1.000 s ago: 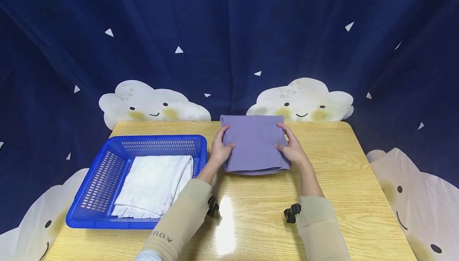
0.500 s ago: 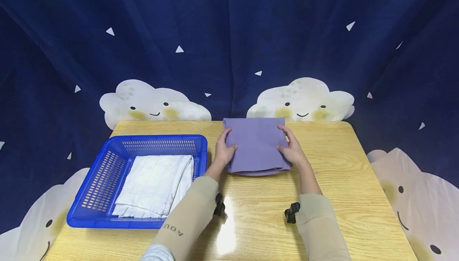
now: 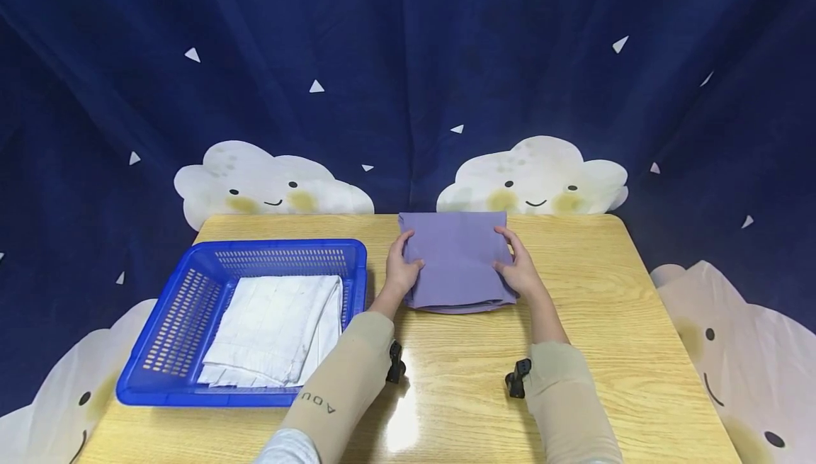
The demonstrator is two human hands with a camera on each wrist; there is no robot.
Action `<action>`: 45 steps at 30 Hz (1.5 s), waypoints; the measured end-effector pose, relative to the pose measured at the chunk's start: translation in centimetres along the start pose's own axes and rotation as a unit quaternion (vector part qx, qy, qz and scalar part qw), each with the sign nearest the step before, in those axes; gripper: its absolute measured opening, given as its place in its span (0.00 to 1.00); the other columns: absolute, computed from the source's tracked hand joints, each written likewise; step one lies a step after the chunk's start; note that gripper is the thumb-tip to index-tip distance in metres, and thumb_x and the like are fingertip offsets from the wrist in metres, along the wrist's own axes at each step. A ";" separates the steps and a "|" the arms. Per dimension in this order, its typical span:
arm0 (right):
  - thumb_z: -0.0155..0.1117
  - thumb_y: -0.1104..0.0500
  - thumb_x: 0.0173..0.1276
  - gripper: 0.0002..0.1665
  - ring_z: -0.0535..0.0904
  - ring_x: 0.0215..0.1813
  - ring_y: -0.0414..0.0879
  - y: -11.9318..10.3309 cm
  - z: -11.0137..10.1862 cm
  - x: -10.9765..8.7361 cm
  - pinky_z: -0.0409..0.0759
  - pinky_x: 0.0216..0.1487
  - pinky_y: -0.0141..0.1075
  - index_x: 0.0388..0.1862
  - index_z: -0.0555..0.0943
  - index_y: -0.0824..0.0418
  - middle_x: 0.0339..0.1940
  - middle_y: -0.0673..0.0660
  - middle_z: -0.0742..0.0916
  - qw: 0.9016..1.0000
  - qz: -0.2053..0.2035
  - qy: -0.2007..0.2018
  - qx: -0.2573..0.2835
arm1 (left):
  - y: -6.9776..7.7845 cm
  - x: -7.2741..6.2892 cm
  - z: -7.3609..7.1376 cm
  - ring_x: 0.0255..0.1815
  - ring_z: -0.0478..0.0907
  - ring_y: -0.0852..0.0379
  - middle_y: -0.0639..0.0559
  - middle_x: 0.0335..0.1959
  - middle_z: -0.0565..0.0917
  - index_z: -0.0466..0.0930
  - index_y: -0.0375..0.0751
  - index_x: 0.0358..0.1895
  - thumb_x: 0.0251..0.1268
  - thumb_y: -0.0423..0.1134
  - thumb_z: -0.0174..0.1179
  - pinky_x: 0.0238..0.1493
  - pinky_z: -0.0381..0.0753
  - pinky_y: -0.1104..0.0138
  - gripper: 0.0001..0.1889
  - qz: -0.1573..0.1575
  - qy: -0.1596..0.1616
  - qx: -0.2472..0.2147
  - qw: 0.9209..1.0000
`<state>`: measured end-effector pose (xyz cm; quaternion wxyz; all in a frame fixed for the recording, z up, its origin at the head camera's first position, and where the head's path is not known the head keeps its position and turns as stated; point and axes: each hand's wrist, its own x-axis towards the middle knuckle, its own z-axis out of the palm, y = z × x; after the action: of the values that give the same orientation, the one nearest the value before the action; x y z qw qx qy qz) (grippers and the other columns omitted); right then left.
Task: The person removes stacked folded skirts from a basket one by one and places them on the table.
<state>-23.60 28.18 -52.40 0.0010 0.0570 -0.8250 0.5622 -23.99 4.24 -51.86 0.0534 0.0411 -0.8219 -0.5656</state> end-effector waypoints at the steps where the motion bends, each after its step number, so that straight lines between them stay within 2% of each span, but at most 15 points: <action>1: 0.53 0.82 0.53 0.45 0.53 0.68 0.61 0.1 0.0 0.0 0.59 0.61 0.57 0.69 0.57 0.61 0.69 0.66 0.59 1.000 0.000 0.001 -0.001 | 0.0 -0.1 0.1 0.60 0.67 0.44 0.38 0.57 0.71 0.70 0.42 0.59 0.45 0.18 0.60 0.62 0.65 0.58 0.33 -0.005 -0.002 0.000 1.000; 5: 0.53 0.82 0.54 0.44 0.48 0.70 0.62 0.4 0.0 -0.2 0.52 0.65 0.59 0.69 0.57 0.62 0.71 0.66 0.57 1.000 -0.005 0.001 -0.005 | -0.2 -0.2 0.4 0.60 0.67 0.43 0.39 0.57 0.71 0.69 0.45 0.60 0.47 0.19 0.60 0.61 0.66 0.57 0.33 -0.018 -0.011 0.009 1.000; 9: 0.54 0.82 0.54 0.44 0.46 0.70 0.63 0.6 0.1 -0.4 0.47 0.65 0.61 0.69 0.56 0.63 0.71 0.66 0.56 1.000 -0.006 0.002 -0.005 | -0.4 -0.3 0.6 0.58 0.69 0.43 0.40 0.55 0.72 0.69 0.45 0.60 0.46 0.19 0.61 0.59 0.68 0.56 0.34 -0.016 -0.007 0.024 1.000; 12: 0.54 0.82 0.53 0.43 0.47 0.70 0.63 0.6 0.4 -0.5 0.47 0.65 0.61 0.69 0.56 0.64 0.70 0.67 0.57 1.000 -0.004 0.008 -0.002 | -0.5 -0.3 0.7 0.57 0.70 0.43 0.40 0.54 0.72 0.69 0.45 0.60 0.46 0.19 0.61 0.59 0.68 0.56 0.34 -0.018 -0.003 0.027 0.999; 19: 0.53 0.83 0.52 0.43 0.50 0.69 0.63 1.3 0.7 -0.5 0.51 0.64 0.60 0.68 0.57 0.66 0.69 0.69 0.59 1.000 -0.004 0.012 0.007 | -0.8 -0.4 0.9 0.58 0.68 0.43 0.41 0.57 0.70 0.67 0.48 0.62 0.49 0.21 0.60 0.58 0.69 0.55 0.34 -0.048 -0.020 0.036 0.998; 26: 0.53 0.83 0.51 0.42 0.50 0.68 0.64 1.9 0.8 -0.6 0.49 0.65 0.61 0.67 0.59 0.67 0.69 0.69 0.59 1.000 -0.011 0.018 -0.002 | -1.1 -0.6 1.1 0.53 0.72 0.43 0.42 0.54 0.71 0.67 0.49 0.63 0.49 0.22 0.61 0.53 0.72 0.55 0.35 -0.053 -0.017 0.058 0.997; 33: 0.53 0.83 0.52 0.41 0.49 0.69 0.64 2.3 1.0 -0.7 0.49 0.65 0.60 0.67 0.59 0.66 0.69 0.69 0.59 1.000 0.000 0.023 -0.009 | -1.3 -0.7 1.3 0.52 0.72 0.43 0.42 0.54 0.71 0.66 0.49 0.63 0.49 0.22 0.61 0.52 0.73 0.56 0.35 -0.059 -0.017 0.070 0.996; 40: 0.51 0.84 0.52 0.42 0.55 0.65 0.67 2.5 1.2 -0.9 0.62 0.58 0.59 0.67 0.58 0.66 0.67 0.72 0.59 1.000 0.015 0.025 0.004 | -1.4 -0.6 1.4 0.51 0.73 0.43 0.43 0.54 0.70 0.66 0.50 0.63 0.49 0.24 0.62 0.51 0.74 0.56 0.35 -0.072 -0.019 0.080 0.994; 45: 0.52 0.83 0.54 0.43 0.58 0.64 0.68 2.7 1.1 -0.9 0.63 0.57 0.57 0.69 0.56 0.64 0.67 0.71 0.58 0.999 0.034 0.023 -0.007 | -1.5 -0.6 1.4 0.53 0.72 0.43 0.43 0.55 0.69 0.65 0.50 0.64 0.50 0.26 0.63 0.53 0.72 0.56 0.35 -0.080 -0.025 0.086 0.993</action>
<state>-22.86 28.23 -55.36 0.0013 0.0155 -0.8301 0.5574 -23.54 5.10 -53.75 -0.0158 0.0971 -0.8629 -0.4957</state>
